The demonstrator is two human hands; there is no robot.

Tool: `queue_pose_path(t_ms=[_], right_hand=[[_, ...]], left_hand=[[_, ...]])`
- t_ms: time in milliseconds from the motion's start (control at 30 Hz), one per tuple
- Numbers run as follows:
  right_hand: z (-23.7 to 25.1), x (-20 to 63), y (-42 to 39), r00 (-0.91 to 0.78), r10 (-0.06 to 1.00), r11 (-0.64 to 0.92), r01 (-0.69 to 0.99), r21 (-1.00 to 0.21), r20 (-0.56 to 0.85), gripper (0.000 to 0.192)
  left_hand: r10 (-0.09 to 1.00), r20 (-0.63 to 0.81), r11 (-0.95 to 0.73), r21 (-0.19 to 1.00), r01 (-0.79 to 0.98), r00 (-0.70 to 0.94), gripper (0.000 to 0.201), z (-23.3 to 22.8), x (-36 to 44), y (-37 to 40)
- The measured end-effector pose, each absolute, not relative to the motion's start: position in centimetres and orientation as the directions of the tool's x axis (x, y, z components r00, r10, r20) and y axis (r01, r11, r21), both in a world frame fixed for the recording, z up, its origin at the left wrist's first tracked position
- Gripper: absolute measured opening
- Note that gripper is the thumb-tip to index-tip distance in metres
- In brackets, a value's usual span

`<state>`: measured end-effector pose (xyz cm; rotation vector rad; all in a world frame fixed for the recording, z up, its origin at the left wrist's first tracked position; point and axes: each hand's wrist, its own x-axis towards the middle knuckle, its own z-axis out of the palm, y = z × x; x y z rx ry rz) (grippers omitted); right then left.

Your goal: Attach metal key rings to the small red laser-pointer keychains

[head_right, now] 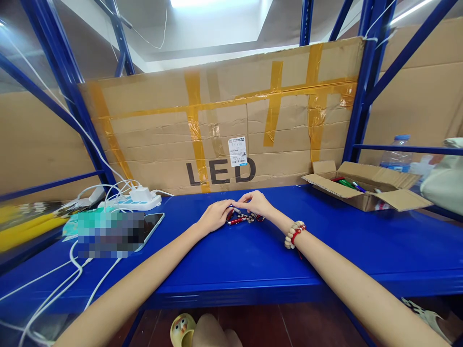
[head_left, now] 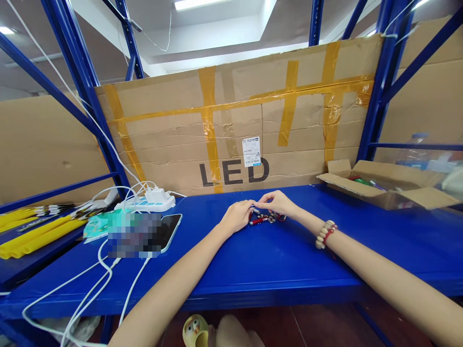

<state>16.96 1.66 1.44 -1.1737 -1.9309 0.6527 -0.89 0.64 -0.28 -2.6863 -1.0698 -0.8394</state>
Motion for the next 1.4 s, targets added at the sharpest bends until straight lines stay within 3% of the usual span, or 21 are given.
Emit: queue_pose_path(t_ms=[1400], right_hand=[[1.04, 17.00, 2.19, -0.289, 0.893, 0.445, 0.463, -0.767, 0.343, 0.045]], left_hand=[[0.613, 0.530, -0.736, 0.113, 0.668, 0.586, 0.024, -0.12, -1.00, 0.32]])
